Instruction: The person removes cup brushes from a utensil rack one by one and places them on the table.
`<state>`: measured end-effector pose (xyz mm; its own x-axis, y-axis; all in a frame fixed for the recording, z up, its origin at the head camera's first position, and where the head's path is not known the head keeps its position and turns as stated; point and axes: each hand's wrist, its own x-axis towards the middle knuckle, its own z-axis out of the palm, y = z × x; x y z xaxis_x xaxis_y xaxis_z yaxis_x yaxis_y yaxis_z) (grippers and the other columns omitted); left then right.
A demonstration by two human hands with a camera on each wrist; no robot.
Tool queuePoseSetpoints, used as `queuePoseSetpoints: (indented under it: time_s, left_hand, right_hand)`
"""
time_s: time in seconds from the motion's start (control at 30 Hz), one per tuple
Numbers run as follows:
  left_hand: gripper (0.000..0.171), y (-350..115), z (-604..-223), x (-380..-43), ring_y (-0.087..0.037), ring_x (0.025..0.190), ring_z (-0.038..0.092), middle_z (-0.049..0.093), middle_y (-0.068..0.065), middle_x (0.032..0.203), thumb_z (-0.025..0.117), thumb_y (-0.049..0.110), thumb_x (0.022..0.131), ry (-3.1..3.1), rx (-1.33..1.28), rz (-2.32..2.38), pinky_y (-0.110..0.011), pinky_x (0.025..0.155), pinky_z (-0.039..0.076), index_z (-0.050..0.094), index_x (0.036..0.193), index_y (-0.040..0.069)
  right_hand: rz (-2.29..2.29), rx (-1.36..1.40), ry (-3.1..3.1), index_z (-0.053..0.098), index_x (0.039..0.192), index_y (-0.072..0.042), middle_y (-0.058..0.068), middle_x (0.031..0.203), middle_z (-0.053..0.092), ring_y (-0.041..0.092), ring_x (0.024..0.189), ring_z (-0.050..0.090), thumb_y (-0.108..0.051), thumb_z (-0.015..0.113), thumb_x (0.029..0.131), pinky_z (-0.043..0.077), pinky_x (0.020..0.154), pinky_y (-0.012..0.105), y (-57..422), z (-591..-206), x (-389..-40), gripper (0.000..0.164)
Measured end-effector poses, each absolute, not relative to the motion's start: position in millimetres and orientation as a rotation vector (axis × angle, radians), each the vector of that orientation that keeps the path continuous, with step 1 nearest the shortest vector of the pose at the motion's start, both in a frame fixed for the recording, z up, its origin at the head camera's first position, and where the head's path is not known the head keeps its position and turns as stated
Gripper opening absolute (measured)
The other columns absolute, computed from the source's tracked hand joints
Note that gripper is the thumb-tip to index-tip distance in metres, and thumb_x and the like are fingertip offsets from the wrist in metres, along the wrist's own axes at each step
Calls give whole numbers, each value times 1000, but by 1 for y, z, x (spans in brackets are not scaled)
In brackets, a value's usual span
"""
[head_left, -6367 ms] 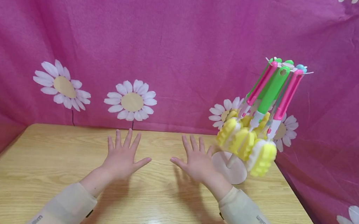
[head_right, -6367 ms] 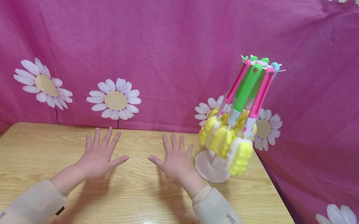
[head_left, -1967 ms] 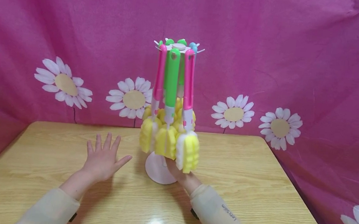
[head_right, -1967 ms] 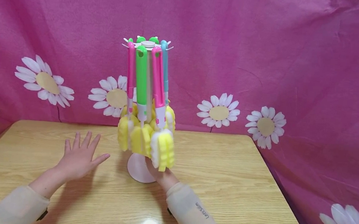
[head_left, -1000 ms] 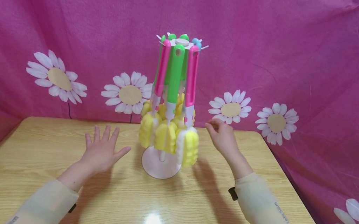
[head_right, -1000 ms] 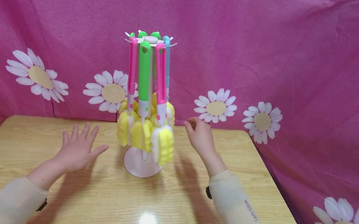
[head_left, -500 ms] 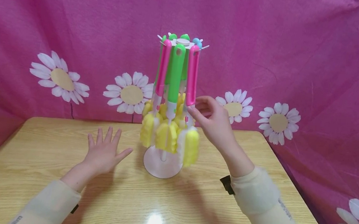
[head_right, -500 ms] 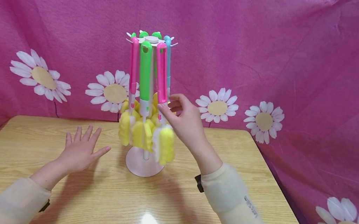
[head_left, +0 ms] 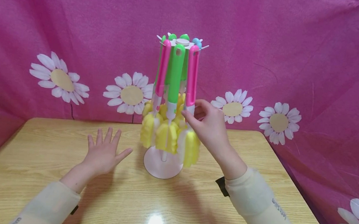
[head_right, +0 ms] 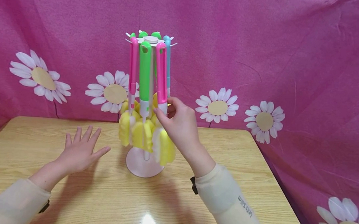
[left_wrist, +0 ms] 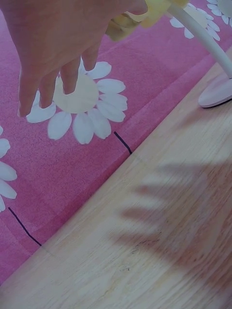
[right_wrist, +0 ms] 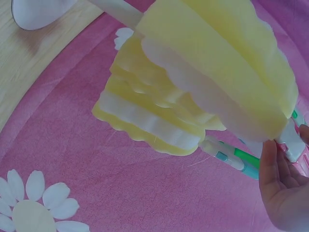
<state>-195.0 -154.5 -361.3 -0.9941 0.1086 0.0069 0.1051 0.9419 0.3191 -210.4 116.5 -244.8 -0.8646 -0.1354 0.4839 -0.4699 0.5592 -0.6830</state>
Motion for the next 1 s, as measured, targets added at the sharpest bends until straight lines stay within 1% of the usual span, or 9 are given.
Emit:
queuePoseSetpoints:
  time_s: [0.47, 0.73, 1.0]
  left_hand:
    - [87, -155, -362, -196, -58, 135, -1, 10, -33, 151, 38, 62, 91, 3104, 174, 495, -74, 102, -4, 19, 147, -1]
    - [85, -154, -360, -195, -58, 136, -2, 9, -33, 151, 40, 59, 92, 3088, 164, 504, -74, 102, -5, 18, 148, -1]
    - [88, -153, -361, -195, -58, 135, -3, 9, -33, 151, 38, 62, 91, 3091, 163, 507, -74, 102, -6, 18, 148, -1]
  right_hand:
    - [1229, 497, -2371, 66, 100, -1, 13, 81, 71, 19, 66, 68, -16, 71, 82, 54, 61, 25, 118, -242, -210, 24]
    - [1247, 502, -2337, 66, 99, -1, 13, 79, 70, 19, 65, 66, -16, 71, 82, 53, 61, 23, 120, -237, -206, 23]
    - [1257, 474, -2338, 66, 99, -2, 12, 76, 69, 16, 65, 63, -14, 71, 82, 52, 61, 20, 128, -241, -200, 22]
